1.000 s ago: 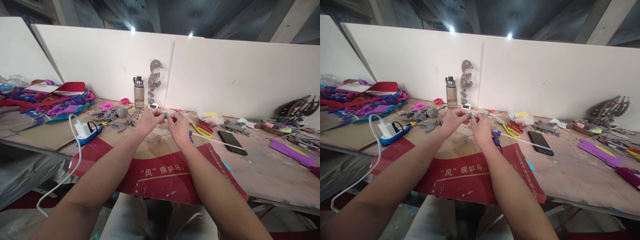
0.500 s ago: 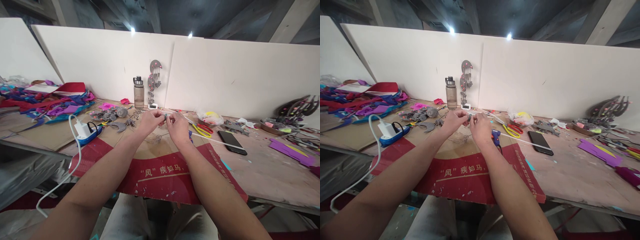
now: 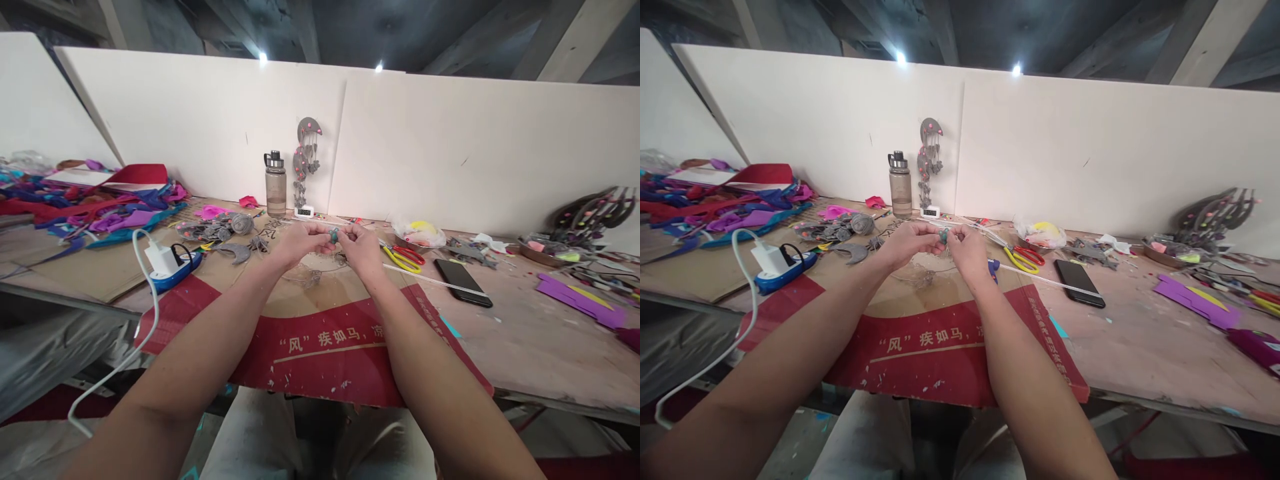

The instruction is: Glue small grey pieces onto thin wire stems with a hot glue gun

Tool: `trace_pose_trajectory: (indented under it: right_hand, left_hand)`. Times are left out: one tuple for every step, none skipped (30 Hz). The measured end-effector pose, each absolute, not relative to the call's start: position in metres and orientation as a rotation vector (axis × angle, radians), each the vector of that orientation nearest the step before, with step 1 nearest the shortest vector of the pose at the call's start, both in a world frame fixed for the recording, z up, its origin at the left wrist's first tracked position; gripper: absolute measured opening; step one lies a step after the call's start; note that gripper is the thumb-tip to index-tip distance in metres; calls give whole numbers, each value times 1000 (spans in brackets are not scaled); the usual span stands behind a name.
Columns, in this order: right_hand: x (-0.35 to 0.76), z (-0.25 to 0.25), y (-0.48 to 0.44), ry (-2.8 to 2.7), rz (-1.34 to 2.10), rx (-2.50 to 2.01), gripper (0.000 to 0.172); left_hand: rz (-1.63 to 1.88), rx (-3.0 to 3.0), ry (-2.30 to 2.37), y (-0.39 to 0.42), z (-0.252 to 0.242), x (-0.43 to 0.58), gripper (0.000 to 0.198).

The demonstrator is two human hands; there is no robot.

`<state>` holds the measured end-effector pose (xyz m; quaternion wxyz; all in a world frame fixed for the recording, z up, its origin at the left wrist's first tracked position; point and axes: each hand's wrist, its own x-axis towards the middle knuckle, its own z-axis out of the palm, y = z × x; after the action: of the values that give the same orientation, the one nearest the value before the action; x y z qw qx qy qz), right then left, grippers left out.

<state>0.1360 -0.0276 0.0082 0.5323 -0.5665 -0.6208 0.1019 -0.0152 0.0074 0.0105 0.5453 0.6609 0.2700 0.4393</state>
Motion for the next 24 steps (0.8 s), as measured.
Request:
trace_pose_trajectory:
  right_hand:
    - [137,9,-28,-1500,240,-1355,13]
    - [137,9,-28,-1526,224,-1356,12]
    - [137,8,-28,-1556,196,-1356,12]
    - [136,8,-29,-1587,156,-1354,11]
    - [136,8,-29,-1617,109,-1353,10]
    - [135,7,-29,-1643,58,-1353,10]
    - [134,6,-28,-1666,6,-1353,8]
    - [134,5,-28,-1686,-40,-1352,7]
    - [133,5,-27,-1706,-75,-1349,7]
    - [133,4,-27,-1723,-98,-1346,7]
    - [132,4,-27,-1738,-107,-1340,7]
    - [132,3,-27,-1750,-101,-1333,8]
    - [131,3,-28,-1754,-82,-1324,8]
    - [131,3,-29,-1748,-53,-1316,6]
    - [130,2,-30,-1737,-18,-1307,5]
    - [129,2,-31,-1720,17,-1299,9]
    - [128,2,-32,-1702,48,-1293,15]
    - [127,2,-34,-1686,74,-1289,19]
    - [126,1,-34,-1673,96,-1287,22]
    - [125,1,-35,-1666,112,-1287,21]
    - [124,0,-35,-1664,122,-1290,20]
    - [123,0,-36,-1665,125,-1296,17]
    - [123,0,-36,-1677,128,-1302,13]
    - [122,0,-36,-1698,129,-1306,10]
  left_hand:
    - [1036,1578,657,8,11,-16,23]
    - [1043,1606,689,8,11,-17,25]
    - [1063,1657,731,8,11,-18,26]
    - [1091,1729,779,8,11,-19,26]
    - [1125,1814,825,8,11,-20,23]
    - [1156,1900,862,9,11,-21,20]
    - [1179,1973,885,9,11,-21,17]
    - [1187,2025,895,9,11,-21,15]
    - [1183,2053,899,9,10,-21,14]
    - [1170,2064,903,9,10,-21,13]
    - [1155,2064,909,9,9,-20,13]
    - [1146,2058,920,10,9,-20,13]
    - [1150,2051,933,10,9,-20,12]
    - [1166,2045,950,10,8,-20,11]
    - [1190,2041,967,11,8,-20,9]
    - [1221,2038,985,11,8,-20,7]
    - [1253,2034,1007,12,7,-21,5]
    - [1284,2028,1033,13,7,-21,4]
    - [1310,2018,1055,14,6,-21,4]
    - [1333,2004,1070,16,6,-21,3]
    - [1357,1985,1074,17,5,-22,3]
    - [1381,1960,1069,19,5,-22,3]
    - [1407,1930,1056,20,5,-22,3]
    - [1437,1894,1043,22,5,-23,2]
